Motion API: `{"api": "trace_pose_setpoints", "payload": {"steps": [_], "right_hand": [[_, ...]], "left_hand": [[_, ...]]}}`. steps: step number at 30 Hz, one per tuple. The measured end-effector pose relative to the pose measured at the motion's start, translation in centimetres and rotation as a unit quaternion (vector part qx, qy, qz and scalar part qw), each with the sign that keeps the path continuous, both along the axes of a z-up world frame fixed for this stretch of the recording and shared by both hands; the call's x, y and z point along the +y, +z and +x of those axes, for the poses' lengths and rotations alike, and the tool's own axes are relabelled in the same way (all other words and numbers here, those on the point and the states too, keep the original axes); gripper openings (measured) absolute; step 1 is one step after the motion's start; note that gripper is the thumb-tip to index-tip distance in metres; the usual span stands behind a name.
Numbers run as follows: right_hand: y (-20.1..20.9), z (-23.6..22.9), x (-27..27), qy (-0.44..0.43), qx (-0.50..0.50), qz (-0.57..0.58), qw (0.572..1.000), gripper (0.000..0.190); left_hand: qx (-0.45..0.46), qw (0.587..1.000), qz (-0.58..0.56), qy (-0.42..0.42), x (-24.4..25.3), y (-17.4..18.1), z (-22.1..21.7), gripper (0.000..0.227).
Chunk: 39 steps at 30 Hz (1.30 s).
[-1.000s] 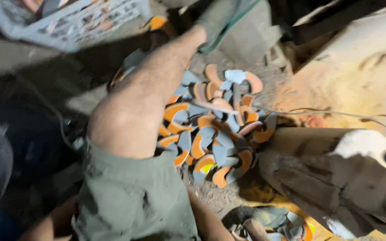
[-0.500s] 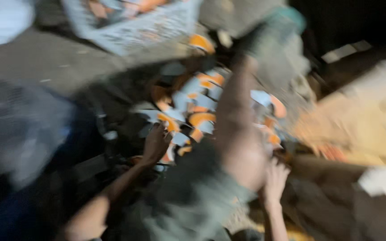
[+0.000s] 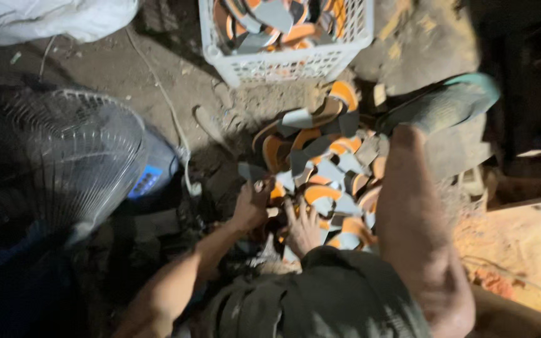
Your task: The person sits on the floor and repeatedly presses orange and grey sandal soles against a rotating grinding wheel to smooth their edges. The person picks up soles from a pile, grinds them, and places them back down.
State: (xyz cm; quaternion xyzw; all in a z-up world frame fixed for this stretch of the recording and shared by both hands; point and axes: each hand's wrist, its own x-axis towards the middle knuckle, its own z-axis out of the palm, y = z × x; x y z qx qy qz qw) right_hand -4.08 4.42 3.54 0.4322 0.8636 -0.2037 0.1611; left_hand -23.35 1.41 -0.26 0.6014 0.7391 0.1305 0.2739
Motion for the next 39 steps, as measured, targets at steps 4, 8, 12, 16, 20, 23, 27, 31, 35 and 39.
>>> {"api": "trace_pose_setpoints", "payload": {"steps": [4, 8, 12, 16, 20, 23, 27, 31, 35, 39], "right_hand": [[-0.2, -0.3, 0.1, -0.021, 0.013, 0.016, 1.000, 0.100], [1.9, 0.1, 1.3, -0.117, -0.015, -0.116, 0.986, 0.100], [2.5, 1.7, 1.5, -0.124, -0.022, -0.129, 0.984, 0.094], [1.8, 4.2, 3.6, -0.123, -0.011, -0.104, 0.987, 0.088], [2.0, 9.4, 6.7, -0.154, -0.005, -0.075, 0.985, 0.082], [2.2, 10.7, 6.7, -0.136, -0.003, -0.083, 0.987, 0.077], [4.4, 13.3, 7.5, -0.160, 0.020, -0.078, 0.984, 0.071], [7.6, 15.6, 5.6, -0.182, 0.069, -0.086, 0.977, 0.065], [11.5, 20.3, 1.1, -0.255, 0.119, -0.105, 0.954, 0.060], [14.8, 25.0, -5.7, -0.347, 0.161, -0.148, 0.912, 0.054]], "left_hand": [[-0.039, 0.998, 0.023, -0.047, -2.1, -3.2, -0.7, 0.079], [-0.188, 0.979, -0.078, 0.018, -2.1, -6.4, 0.0, 0.089], [-0.210, 0.972, -0.068, -0.084, -0.2, -6.8, 2.4, 0.075], [-0.390, 0.899, -0.190, 0.065, -0.5, -1.2, 5.9, 0.071], [-0.646, 0.732, -0.215, 0.041, -2.0, 4.4, 11.8, 0.056], [-0.602, 0.773, -0.201, -0.025, -2.7, 5.8, 15.8, 0.044], [-0.369, 0.913, -0.108, -0.140, 2.4, 1.7, 13.2, 0.030], [-0.025, 0.965, -0.117, -0.232, 0.0, -4.0, 2.9, 0.022], [0.110, 0.914, -0.237, -0.312, -4.8, -7.9, -2.2, 0.023], [0.155, 0.917, -0.197, -0.310, -6.3, -9.1, -2.7, 0.021]]}}
